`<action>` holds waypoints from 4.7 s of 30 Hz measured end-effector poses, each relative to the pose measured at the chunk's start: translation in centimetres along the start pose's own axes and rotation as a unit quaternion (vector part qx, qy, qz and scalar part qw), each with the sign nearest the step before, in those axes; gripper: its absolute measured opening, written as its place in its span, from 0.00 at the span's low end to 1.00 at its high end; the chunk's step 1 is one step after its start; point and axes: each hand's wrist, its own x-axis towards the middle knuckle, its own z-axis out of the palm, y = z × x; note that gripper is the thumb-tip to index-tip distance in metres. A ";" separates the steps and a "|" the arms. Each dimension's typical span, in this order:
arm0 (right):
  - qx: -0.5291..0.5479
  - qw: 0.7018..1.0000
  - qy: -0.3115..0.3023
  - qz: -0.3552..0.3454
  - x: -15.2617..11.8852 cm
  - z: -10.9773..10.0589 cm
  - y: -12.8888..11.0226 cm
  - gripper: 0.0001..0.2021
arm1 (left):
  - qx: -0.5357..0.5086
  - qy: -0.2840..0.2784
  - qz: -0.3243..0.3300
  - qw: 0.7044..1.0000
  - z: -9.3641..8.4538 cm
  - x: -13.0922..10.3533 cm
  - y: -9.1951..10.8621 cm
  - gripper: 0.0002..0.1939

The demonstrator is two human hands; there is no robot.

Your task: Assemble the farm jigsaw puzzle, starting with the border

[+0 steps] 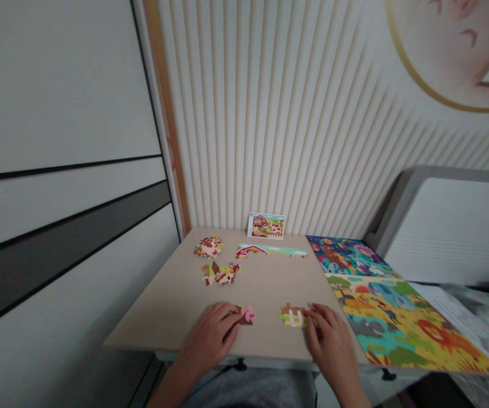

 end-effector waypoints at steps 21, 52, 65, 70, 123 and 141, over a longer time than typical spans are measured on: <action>-0.013 1.000 0.009 -0.015 -0.3 1.0 0.9 0.12 | 0.005 -0.009 -0.145 0.989 -0.2 7.3 -11.9 0.18; -0.012 1.000 0.010 -0.027 -0.3 0.7 1.0 0.14 | -0.274 0.123 -0.170 0.939 -0.1 5.2 -12.4 0.27; -0.012 1.000 -0.001 -0.013 -0.3 0.5 0.7 0.12 | 0.069 0.055 -0.109 0.990 2.1 4.4 -14.0 0.18; -0.012 1.000 -0.001 -0.016 -0.3 0.6 0.9 0.12 | 0.061 0.042 -0.134 0.988 1.2 4.5 -13.4 0.17; -0.007 1.000 0.002 -0.009 -0.3 0.3 0.4 0.11 | -0.082 0.068 -0.194 0.975 3.5 10.2 -13.3 0.31; -0.005 1.000 -0.006 0.005 -0.1 -0.3 -0.4 0.12 | -0.176 0.098 -0.192 0.960 3.3 11.5 -13.1 0.35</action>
